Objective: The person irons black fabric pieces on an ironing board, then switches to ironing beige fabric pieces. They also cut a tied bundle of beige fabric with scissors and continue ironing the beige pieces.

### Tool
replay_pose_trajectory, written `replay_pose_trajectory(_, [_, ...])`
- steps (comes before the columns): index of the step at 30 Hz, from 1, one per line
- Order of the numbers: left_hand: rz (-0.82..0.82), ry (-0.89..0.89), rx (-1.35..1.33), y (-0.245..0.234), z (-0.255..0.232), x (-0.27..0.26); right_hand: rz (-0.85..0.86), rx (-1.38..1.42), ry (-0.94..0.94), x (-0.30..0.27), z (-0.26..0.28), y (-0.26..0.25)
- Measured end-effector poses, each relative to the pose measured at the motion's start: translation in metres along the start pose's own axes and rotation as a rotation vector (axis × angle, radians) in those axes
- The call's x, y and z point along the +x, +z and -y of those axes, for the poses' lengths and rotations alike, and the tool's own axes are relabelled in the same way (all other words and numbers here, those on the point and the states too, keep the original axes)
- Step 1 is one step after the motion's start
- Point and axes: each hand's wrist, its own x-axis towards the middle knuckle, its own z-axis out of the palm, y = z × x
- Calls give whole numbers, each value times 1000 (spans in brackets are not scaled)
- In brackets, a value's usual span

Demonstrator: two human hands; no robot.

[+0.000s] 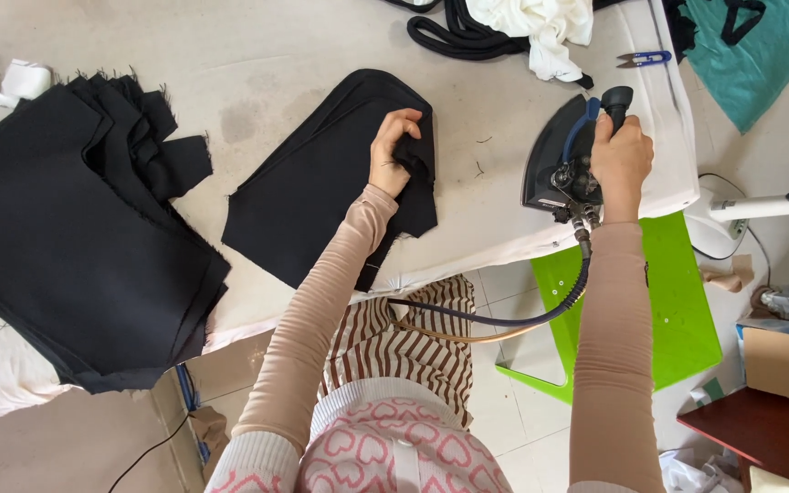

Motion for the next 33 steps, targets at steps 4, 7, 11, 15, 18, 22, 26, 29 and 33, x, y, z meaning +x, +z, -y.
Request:
replay_pose_trajectory(4, [36, -53, -32, 6, -2, -2, -17, -20, 7, 0, -2, 4])
replay_pose_trajectory(7, [22, -140, 47, 9, 3, -4, -35, -37, 32, -5, 4, 0])
replay_pose_trajectory(11, [26, -94, 104, 11, -2, -3, -25, -21, 22, -7, 7, -4])
replay_pose_trajectory(15, [-8, -37, 246, 11, 7, -5, -30, -24, 39, -8, 9, -1])
replay_pose_trajectory(18, [68, -88, 299, 11, -3, -7, -32, -26, 43, -13, 15, -8])
replay_pose_trajectory(22, [307, -127, 129, 14, -17, -6, -22, -32, 45, -14, 18, -12])
replay_pose_trajectory(26, [320, -123, 16, 23, -9, -10, -14, -12, 31, -14, 19, -12])
replay_pose_trajectory(29, [371, 16, 516, 34, 4, -21, -26, -24, 37, -12, 18, -10])
replay_pose_trajectory(33, [761, 12, 1117, 40, -21, -31, -16, -17, 30, -15, 21, -14])
